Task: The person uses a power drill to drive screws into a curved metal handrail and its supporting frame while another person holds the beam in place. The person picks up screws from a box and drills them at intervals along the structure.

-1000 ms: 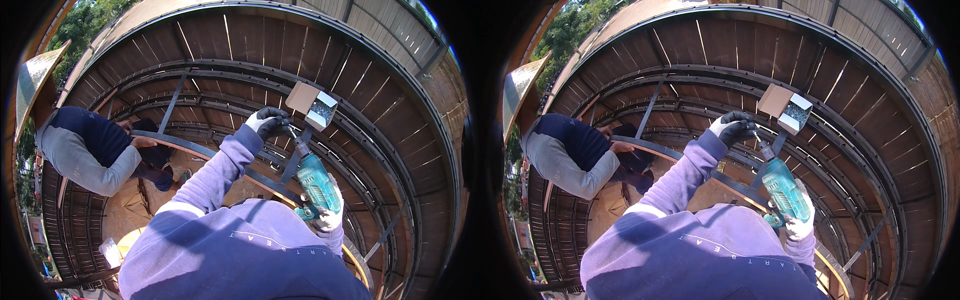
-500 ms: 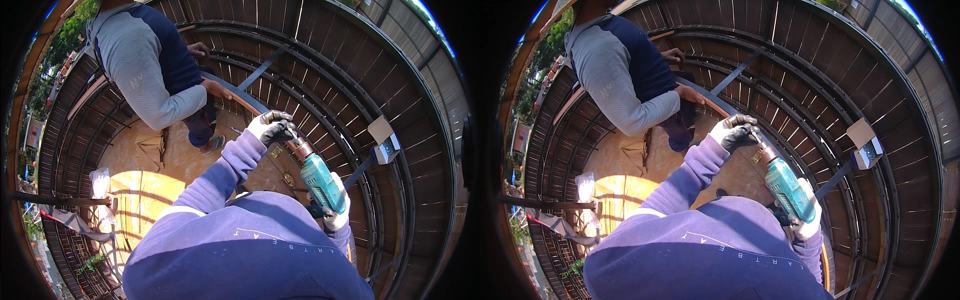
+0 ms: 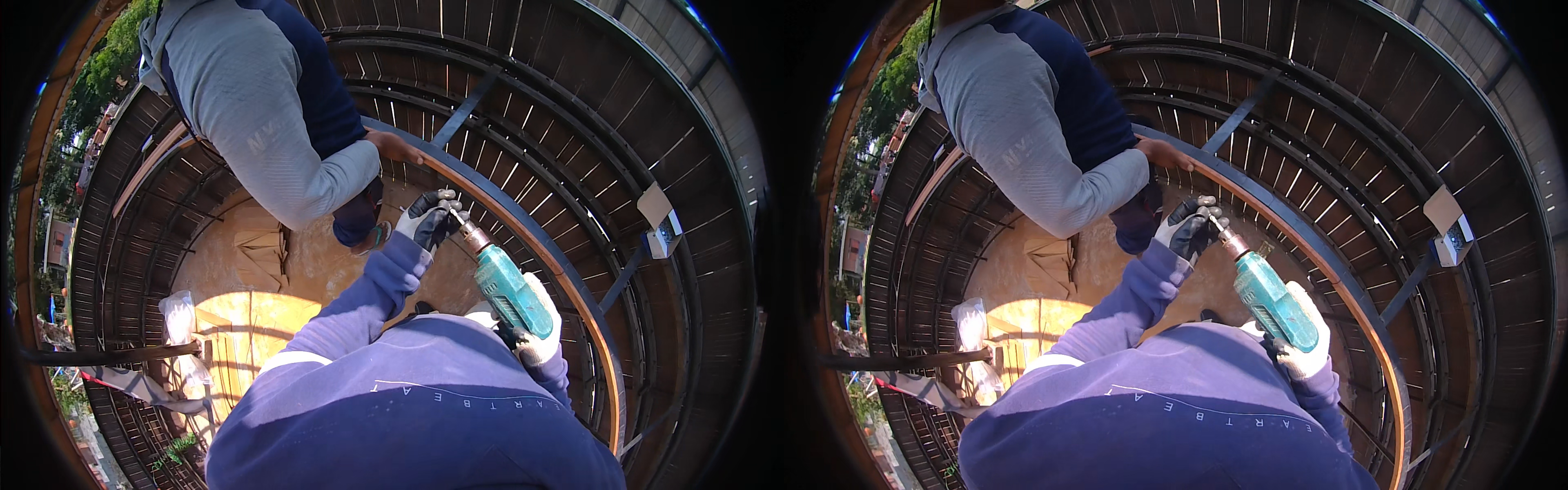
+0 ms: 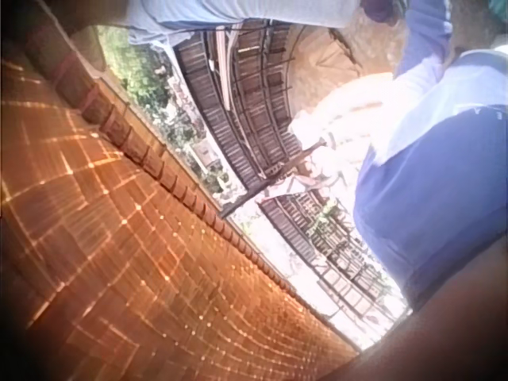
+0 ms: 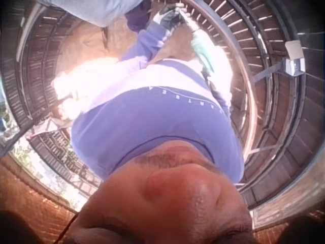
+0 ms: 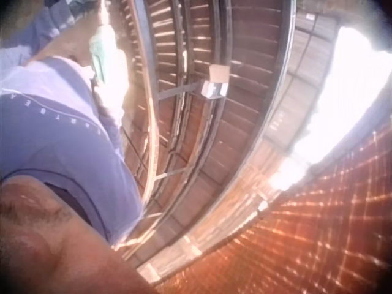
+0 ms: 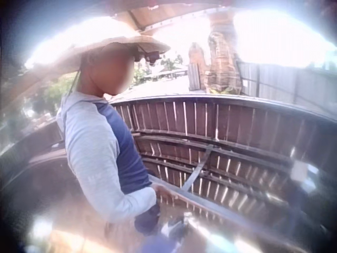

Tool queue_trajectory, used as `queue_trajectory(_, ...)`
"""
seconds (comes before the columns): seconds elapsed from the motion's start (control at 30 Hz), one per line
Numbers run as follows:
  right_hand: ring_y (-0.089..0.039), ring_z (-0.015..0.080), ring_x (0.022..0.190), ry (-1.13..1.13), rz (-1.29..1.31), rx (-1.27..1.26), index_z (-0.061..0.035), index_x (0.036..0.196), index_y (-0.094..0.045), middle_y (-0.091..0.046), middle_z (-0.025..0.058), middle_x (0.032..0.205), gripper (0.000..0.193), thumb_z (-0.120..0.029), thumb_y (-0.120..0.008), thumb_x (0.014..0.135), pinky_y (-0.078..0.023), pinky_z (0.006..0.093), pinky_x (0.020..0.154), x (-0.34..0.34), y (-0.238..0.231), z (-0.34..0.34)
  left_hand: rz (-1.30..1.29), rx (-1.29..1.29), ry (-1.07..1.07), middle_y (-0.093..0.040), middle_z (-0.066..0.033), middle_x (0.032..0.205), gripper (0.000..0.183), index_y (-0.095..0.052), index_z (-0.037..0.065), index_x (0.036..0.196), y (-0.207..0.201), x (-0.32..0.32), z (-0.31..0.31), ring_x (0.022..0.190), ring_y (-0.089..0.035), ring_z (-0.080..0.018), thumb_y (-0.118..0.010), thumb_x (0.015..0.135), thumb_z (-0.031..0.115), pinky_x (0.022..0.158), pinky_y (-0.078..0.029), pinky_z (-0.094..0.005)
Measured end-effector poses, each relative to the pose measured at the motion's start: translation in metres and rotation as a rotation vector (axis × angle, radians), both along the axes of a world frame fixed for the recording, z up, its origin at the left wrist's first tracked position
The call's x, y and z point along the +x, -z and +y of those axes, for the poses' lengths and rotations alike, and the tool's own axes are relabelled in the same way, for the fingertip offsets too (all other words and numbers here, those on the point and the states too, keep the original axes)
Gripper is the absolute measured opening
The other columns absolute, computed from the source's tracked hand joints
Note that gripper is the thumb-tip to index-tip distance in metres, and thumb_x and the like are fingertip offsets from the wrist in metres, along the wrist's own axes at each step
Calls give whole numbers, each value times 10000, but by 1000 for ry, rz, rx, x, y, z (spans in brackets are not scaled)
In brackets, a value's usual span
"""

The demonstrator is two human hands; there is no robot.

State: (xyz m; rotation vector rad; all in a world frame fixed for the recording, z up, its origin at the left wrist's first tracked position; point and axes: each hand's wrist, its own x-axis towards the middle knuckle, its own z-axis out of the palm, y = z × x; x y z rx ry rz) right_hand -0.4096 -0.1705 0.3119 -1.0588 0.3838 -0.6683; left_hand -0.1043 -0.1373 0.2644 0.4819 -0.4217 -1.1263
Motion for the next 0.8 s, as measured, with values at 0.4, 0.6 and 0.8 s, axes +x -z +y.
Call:
queue_trajectory(0.4, -551, 284, 1293, 143, 35, 28, 71, 1487, -347, -537, 198, 1420, 1136, -363, -966, 639, -436, 403, 1097, 42, 8, -8, 81, 108, 180, -637, -93, 1216, 404, -539, 50, 1342, -4, 40, -37, 1166, -639, -274, -656, 965, 135, 981, -543, -410)
queue_trajectory(0.6, -492, 247, 1351, 98, -12, 139, 27, 1527, -310, -430, 175, 1524, 1028, -196, -904, 718, -414, 379, 1107, 67, 21, -8, 297, 337, 165, -667, -127, 1153, 280, -579, 42, 1237, 36, 51, -75, 1129, -649, -291, -629, 983, 147, 977, -551, -421)
queue_trajectory(0.8, -521, 255, 1308, 265, 326, 9, 34, 1494, -363, -497, 187, 1457, 953, -125, -855, 693, -440, 348, 1062, 74, 80, 24, 340, 445, 259, -675, -158, 1046, 262, -595, 33, 1203, 40, 34, -85, 985, -680, -358, -629, 986, 175, 907, -577, -531)
